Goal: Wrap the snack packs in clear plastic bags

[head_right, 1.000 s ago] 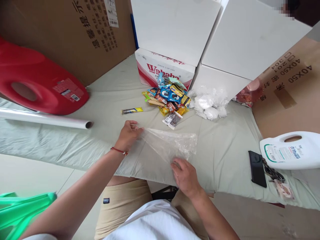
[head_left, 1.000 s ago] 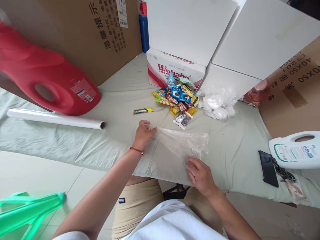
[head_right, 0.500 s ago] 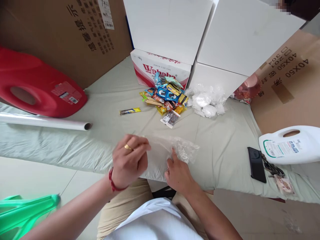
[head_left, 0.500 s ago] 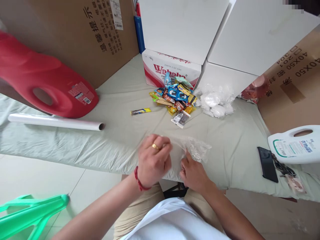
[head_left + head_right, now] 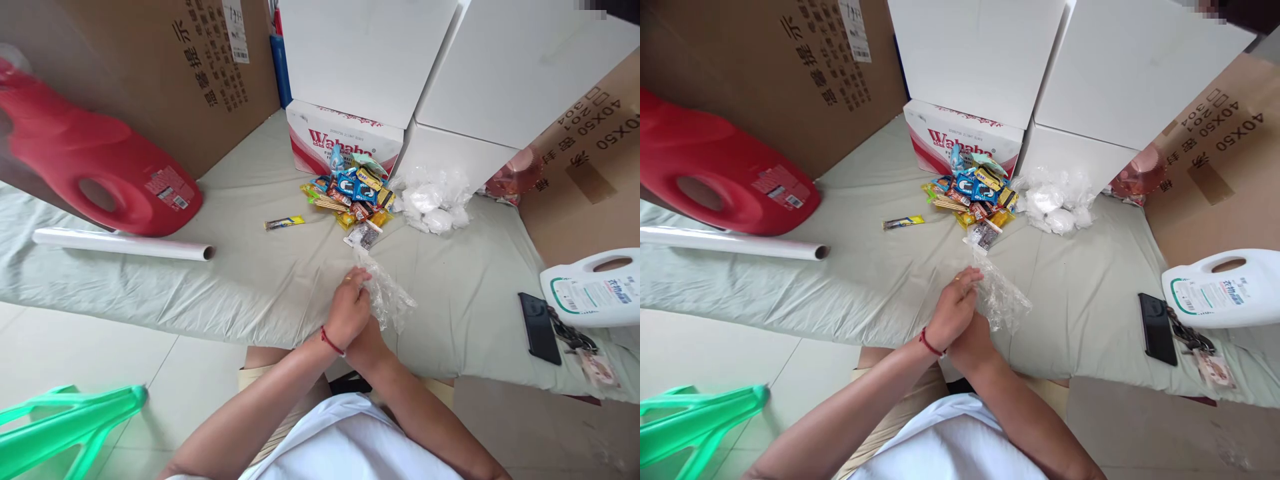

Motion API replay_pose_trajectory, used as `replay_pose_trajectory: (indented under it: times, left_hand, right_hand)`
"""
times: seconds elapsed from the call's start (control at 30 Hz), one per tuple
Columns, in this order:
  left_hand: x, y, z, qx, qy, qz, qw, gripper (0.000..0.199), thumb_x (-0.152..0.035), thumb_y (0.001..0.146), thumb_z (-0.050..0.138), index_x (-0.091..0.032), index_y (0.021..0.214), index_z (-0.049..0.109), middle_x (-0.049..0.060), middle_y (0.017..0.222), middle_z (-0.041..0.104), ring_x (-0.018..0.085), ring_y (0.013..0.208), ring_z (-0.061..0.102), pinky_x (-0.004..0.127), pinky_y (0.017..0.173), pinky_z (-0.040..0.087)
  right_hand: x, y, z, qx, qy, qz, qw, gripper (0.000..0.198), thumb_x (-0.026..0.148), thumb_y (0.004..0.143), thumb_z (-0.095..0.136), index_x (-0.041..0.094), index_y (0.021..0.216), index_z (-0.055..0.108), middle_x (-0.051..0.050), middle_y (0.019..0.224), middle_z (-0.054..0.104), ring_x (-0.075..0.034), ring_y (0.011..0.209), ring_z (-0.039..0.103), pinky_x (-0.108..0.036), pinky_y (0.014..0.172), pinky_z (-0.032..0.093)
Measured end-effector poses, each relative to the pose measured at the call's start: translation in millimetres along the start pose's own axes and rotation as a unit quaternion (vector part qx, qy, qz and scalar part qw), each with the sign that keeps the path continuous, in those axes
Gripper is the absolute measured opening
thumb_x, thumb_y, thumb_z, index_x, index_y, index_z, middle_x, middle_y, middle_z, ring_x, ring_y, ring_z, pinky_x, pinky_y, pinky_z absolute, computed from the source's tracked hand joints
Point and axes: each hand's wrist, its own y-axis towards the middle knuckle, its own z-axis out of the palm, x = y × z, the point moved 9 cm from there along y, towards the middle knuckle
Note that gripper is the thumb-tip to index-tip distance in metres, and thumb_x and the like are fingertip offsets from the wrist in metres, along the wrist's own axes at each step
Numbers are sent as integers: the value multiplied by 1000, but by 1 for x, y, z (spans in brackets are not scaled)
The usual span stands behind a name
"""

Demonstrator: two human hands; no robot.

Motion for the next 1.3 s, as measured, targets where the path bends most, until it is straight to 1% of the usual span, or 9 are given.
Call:
replay_pose_trajectory:
  times: [0.13, 0.23, 0.33, 0.5, 0.73, 0.83, 1.0, 1.17, 1.3]
  left_hand:
    - [35, 28, -10, -41, 43, -23, 998, 42, -14, 91, 38, -16, 120, 68, 11, 139, 66, 24, 143, 50, 47, 124, 37]
    - [49, 37, -9, -45, 87, 5, 995, 42, -17, 95, 35, -17, 121, 68, 10, 138, 67, 23, 143, 50, 47, 123, 37]
    - [45, 32, -3, -31, 162, 65, 984, 43, -18, 97, 34, -14, 126, 67, 12, 144, 63, 26, 147, 44, 50, 124, 35]
    - [34, 20, 6, -12, 285, 96, 954, 46, -23, 101, 33, -13, 139, 58, 13, 158, 48, 27, 153, 34, 54, 126, 27]
    - [34, 20, 15, 16, 343, 95, 935, 51, -35, 104, 34, -20, 149, 51, 11, 162, 40, 28, 154, 32, 58, 126, 21]
    - [31, 19, 16, 23, 343, 108, 933, 52, -37, 104, 32, -22, 151, 48, 11, 163, 39, 27, 154, 32, 60, 126, 19]
    - [27, 15, 8, 40, 349, 141, 926, 52, -37, 105, 32, -22, 153, 46, 10, 164, 38, 26, 154, 32, 59, 127, 17]
    - [39, 16, -8, 19, 376, 106, 920, 54, -39, 104, 34, -20, 153, 46, 14, 163, 39, 30, 152, 35, 64, 126, 10]
    - [43, 18, -10, 25, 363, 88, 927, 54, -39, 104, 33, -19, 153, 45, 14, 163, 38, 29, 153, 34, 63, 127, 9]
  right_hand:
    - [8, -14, -11, 10, -13, 42, 999, 45, 23, 91, 55, 15, 134, 61, -18, 127, 68, -31, 95, 73, -41, 78, 56]
    - [5, -24, -31, -40, 44, 22, 998, 41, 21, 92, 51, 17, 132, 60, -17, 146, 56, -29, 111, 69, -40, 91, 56]
    - [-29, -26, -51, -69, 24, 55, 996, 38, 21, 94, 47, 17, 128, 63, -17, 157, 44, -29, 129, 60, -42, 104, 50]
    - [-105, -11, -100, -115, -60, 120, 984, 45, 30, 96, 52, 17, 138, 60, -19, 162, 36, -32, 129, 61, -46, 105, 50]
    - [-180, 25, -161, -190, -60, 173, 965, 54, 50, 90, 61, 17, 134, 62, -20, 145, 56, -32, 129, 58, -44, 106, 46]
    - [-195, 36, -163, -238, 14, 184, 954, 69, 54, 78, 70, 16, 135, 59, -16, 121, 69, -26, 101, 67, -36, 88, 52]
    - [-220, 61, -152, -210, 141, 195, 947, 36, 44, 78, 62, 13, 92, 72, -4, 73, 67, -14, 61, 55, -26, 59, 43]
    - [-233, 70, -191, -247, 109, 209, 940, 29, 31, 78, 64, 12, 99, 72, -7, 90, 68, -14, 64, 56, -30, 70, 49]
    - [-179, 52, -216, -336, 6, 146, 930, 33, 22, 86, 57, 15, 116, 68, -15, 125, 60, -19, 85, 63, -37, 94, 49]
